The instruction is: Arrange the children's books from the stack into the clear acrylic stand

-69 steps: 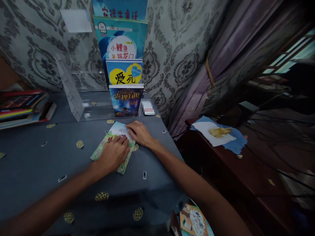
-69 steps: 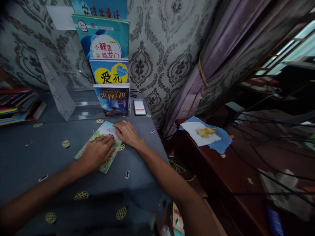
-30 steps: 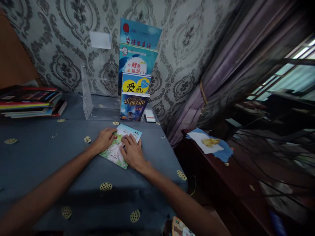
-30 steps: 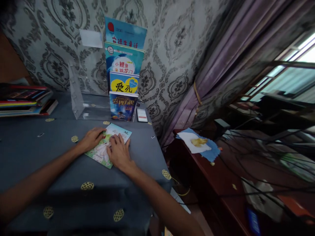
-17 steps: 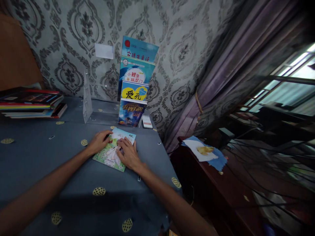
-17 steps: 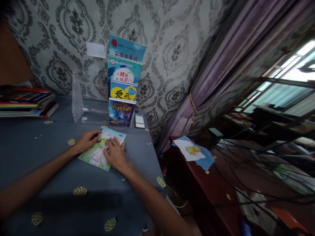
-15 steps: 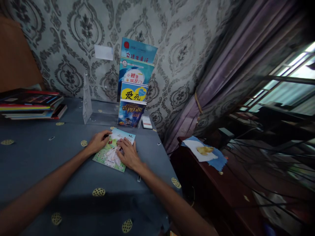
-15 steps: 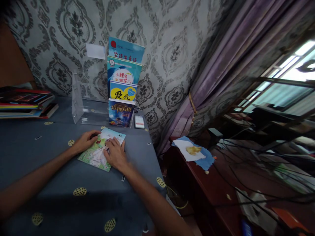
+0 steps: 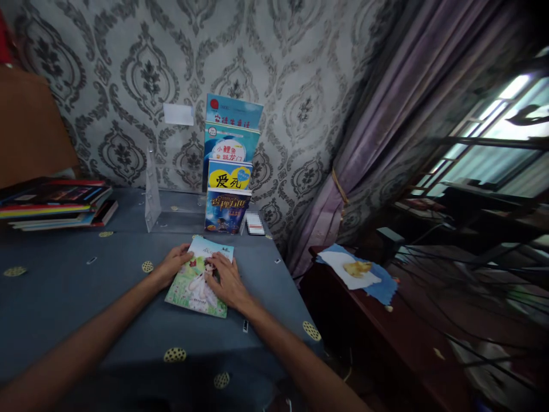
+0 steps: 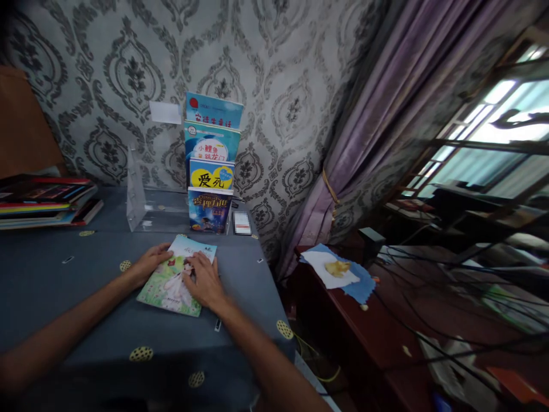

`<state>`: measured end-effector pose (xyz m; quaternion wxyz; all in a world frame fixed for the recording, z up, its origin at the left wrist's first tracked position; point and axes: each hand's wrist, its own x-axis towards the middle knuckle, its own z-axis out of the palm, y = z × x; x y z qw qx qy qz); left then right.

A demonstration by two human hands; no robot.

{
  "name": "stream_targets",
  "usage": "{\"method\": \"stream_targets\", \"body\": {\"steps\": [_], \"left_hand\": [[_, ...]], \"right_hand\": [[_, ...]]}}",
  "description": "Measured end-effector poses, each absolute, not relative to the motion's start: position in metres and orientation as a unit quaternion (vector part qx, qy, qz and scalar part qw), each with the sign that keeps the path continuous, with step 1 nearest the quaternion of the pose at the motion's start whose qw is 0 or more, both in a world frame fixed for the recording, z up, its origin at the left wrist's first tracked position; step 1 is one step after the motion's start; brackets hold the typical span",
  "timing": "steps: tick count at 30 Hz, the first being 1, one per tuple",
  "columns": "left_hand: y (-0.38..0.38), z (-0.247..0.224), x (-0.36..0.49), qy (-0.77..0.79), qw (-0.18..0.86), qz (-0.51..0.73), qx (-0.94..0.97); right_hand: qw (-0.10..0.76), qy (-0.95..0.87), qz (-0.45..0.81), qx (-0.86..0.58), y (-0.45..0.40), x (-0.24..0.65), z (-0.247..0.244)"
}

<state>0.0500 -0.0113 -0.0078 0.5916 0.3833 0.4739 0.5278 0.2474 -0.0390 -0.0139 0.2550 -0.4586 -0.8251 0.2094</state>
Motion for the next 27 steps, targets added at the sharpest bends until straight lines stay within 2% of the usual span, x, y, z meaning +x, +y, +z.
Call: {"method": "stream_targets", "body": {"steps": [6, 15, 18, 20, 23, 27], "left_hand": [[-0.017, -0.002, 0.050, 0.406, 0.687, 0.506, 0.330], [-0.016, 0.010, 0.055, 0.413, 0.669, 0.566, 0.250], [-0.016, 0.010, 0.054, 0.432, 0.649, 0.583, 0.228], [-0.014, 0.009, 0.051, 0.443, 0.636, 0.592, 0.218], [-0.011, 0.009, 0.048, 0.452, 0.634, 0.592, 0.209], [-0.011, 0.015, 0.050, 0.481, 0.621, 0.590, 0.186]], "right_hand": [[0.281, -0.822, 0.195, -0.455, -0.025, 0.246, -0.020], [0.390, -0.725, 0.258, -0.506, 0.015, 0.243, -0.030], [0.443, -0.668, 0.349, -0.486, 0.021, 0.246, -0.029], [0.461, -0.614, 0.465, -0.441, 0.022, 0.248, -0.026], [0.445, -0.542, 0.626, -0.340, 0.017, 0.251, -0.018], [0.435, -0.479, 0.703, -0.296, 0.007, 0.251, -0.007]]}}
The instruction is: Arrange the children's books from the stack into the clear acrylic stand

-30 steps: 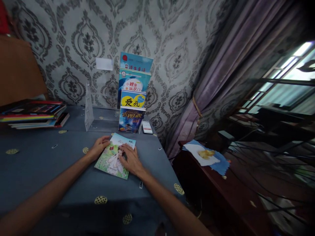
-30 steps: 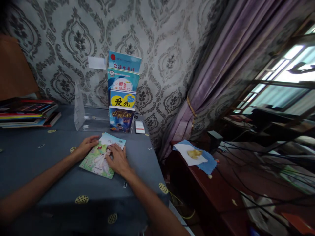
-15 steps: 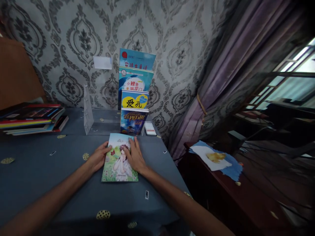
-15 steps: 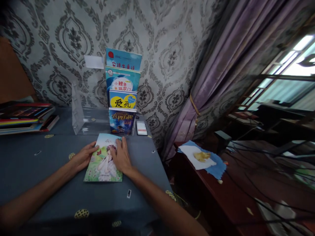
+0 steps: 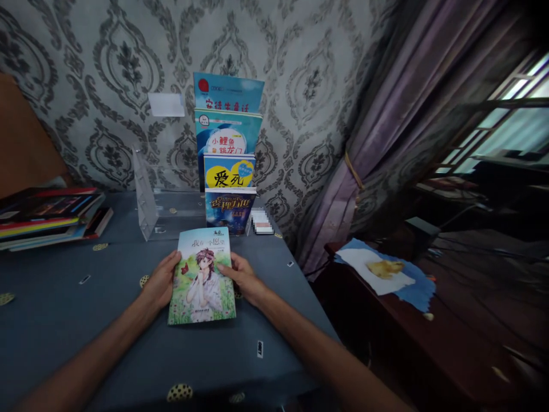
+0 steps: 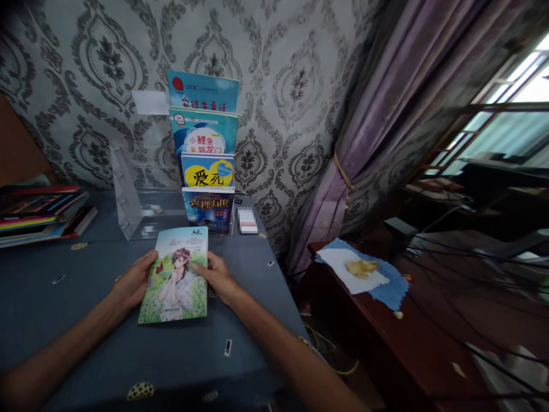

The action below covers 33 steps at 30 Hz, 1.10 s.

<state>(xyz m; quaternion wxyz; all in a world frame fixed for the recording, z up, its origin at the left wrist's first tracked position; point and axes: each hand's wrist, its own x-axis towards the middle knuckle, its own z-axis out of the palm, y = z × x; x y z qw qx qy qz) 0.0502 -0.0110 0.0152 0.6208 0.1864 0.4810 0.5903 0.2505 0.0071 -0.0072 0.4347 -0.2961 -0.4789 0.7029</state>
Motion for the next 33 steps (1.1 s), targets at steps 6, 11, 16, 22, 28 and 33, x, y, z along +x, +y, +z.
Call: {"method": "stream_targets", "body": {"steps": [6, 11, 16, 22, 28, 33], "left_hand": [[-0.009, 0.019, 0.052, 0.502, 0.607, 0.585, 0.196], [-0.010, 0.018, 0.052, 0.494, 0.619, 0.562, 0.237], [-0.014, 0.018, 0.056, 0.473, 0.628, 0.531, 0.317], [-0.015, 0.016, 0.057, 0.479, 0.609, 0.527, 0.349], [-0.016, 0.016, 0.055, 0.485, 0.615, 0.518, 0.344], [-0.017, 0.022, 0.055, 0.492, 0.618, 0.509, 0.343]], "right_hand": [[0.441, -0.422, 0.735, -0.294, 0.004, 0.249, -0.003], [0.444, -0.449, 0.711, -0.310, 0.006, 0.254, -0.005], [0.430, -0.494, 0.677, -0.334, 0.007, 0.261, -0.007], [0.437, -0.537, 0.629, -0.352, 0.009, 0.261, -0.015], [0.428, -0.544, 0.629, -0.354, 0.009, 0.261, -0.014], [0.426, -0.545, 0.629, -0.355, 0.008, 0.261, -0.011]]}}
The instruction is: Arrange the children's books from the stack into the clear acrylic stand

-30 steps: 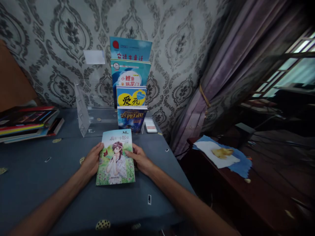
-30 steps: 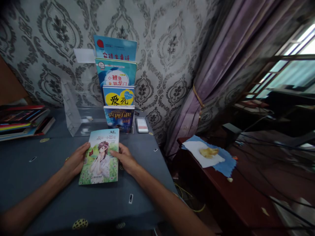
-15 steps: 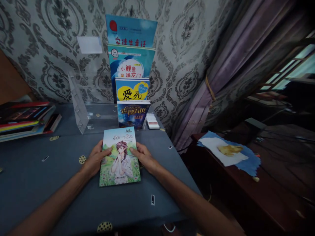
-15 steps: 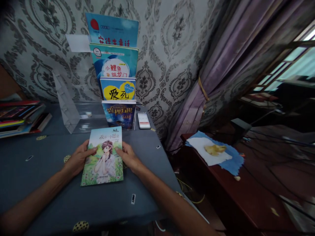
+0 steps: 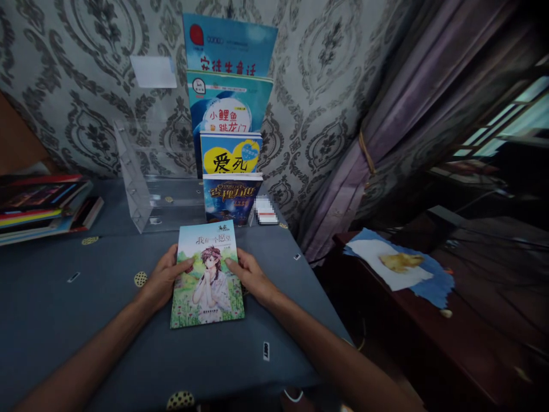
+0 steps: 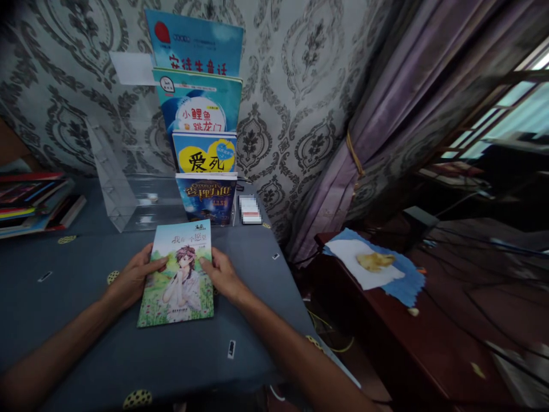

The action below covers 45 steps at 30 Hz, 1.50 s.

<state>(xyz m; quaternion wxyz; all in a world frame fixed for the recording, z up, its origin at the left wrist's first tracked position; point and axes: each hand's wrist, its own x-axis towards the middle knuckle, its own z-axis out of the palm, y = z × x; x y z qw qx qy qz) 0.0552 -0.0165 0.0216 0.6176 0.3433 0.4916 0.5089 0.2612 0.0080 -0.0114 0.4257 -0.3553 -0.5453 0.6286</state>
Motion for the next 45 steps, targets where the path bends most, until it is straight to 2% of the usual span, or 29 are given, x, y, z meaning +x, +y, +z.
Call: {"method": "stream_targets", "body": {"steps": [13, 19, 22, 26, 29, 32, 36, 40, 45], "left_hand": [[-0.015, 0.026, 0.055, 0.513, 0.606, 0.491, 0.359], [0.001, 0.025, 0.030, 0.546, 0.591, 0.362, 0.471], [0.007, 0.022, 0.021, 0.582, 0.446, 0.293, 0.614], [0.006, 0.018, 0.029, 0.621, 0.129, 0.181, 0.752], [0.003, 0.013, 0.044, 0.575, 0.011, 0.116, 0.810], [0.002, 0.006, 0.058, 0.499, 0.006, 0.149, 0.854], [0.002, -0.002, 0.072, 0.391, 0.073, 0.223, 0.890], [0.003, -0.008, 0.082, 0.379, 0.104, 0.240, 0.888], [0.008, -0.011, 0.086, 0.365, 0.074, 0.212, 0.903]], "right_hand": [[0.427, -0.513, 0.657, -0.350, 0.006, 0.260, -0.010], [0.467, -0.455, 0.668, -0.359, 0.019, 0.268, -0.007], [0.479, -0.445, 0.652, -0.385, 0.027, 0.274, -0.010], [0.451, -0.456, 0.650, -0.409, 0.032, 0.276, -0.016], [0.445, -0.457, 0.653, -0.409, 0.033, 0.276, -0.017], [0.442, -0.445, 0.663, -0.408, 0.033, 0.277, -0.014], [0.417, -0.416, 0.680, -0.437, 0.036, 0.282, -0.009], [0.410, -0.410, 0.664, -0.471, 0.041, 0.290, -0.004], [0.405, -0.406, 0.648, -0.502, 0.046, 0.297, 0.000]]}}
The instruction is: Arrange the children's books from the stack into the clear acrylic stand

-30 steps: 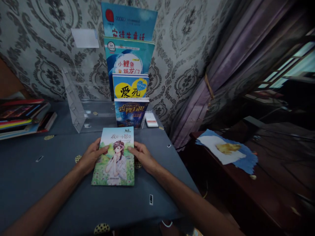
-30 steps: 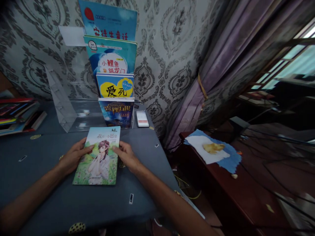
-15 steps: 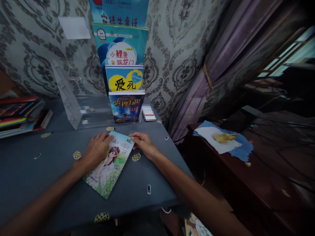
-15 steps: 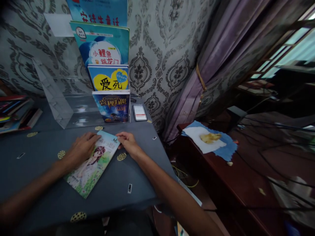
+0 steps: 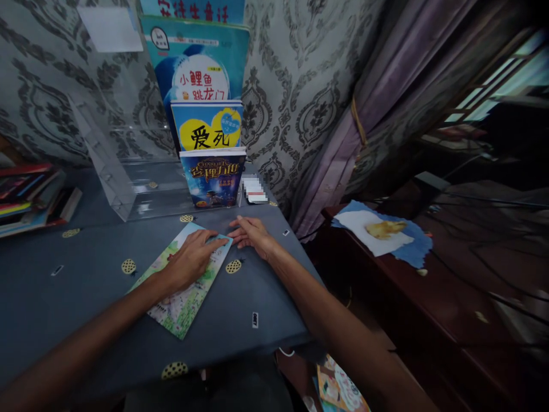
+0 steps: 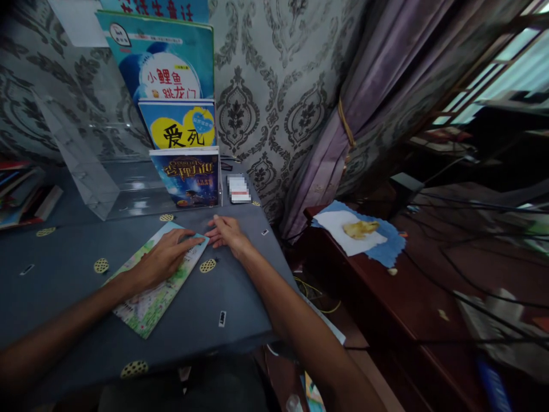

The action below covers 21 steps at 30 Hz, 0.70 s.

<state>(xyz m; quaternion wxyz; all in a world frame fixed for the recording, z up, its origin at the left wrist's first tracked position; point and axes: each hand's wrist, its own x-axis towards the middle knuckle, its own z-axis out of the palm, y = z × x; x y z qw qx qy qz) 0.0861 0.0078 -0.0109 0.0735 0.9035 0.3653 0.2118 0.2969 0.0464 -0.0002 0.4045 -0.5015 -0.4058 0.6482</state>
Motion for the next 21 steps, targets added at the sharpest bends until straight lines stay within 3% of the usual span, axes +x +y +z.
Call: {"method": "stream_targets", "body": {"steps": [9, 21], "left_hand": [[0.009, -0.008, 0.093, 0.367, 0.016, 0.159, 0.916], [0.006, -0.001, 0.101, 0.389, 0.021, 0.121, 0.913]], "right_hand": [[0.436, -0.452, 0.590, -0.506, 0.053, 0.302, -0.007], [0.440, -0.534, 0.506, -0.514, 0.056, 0.302, -0.017]]}}
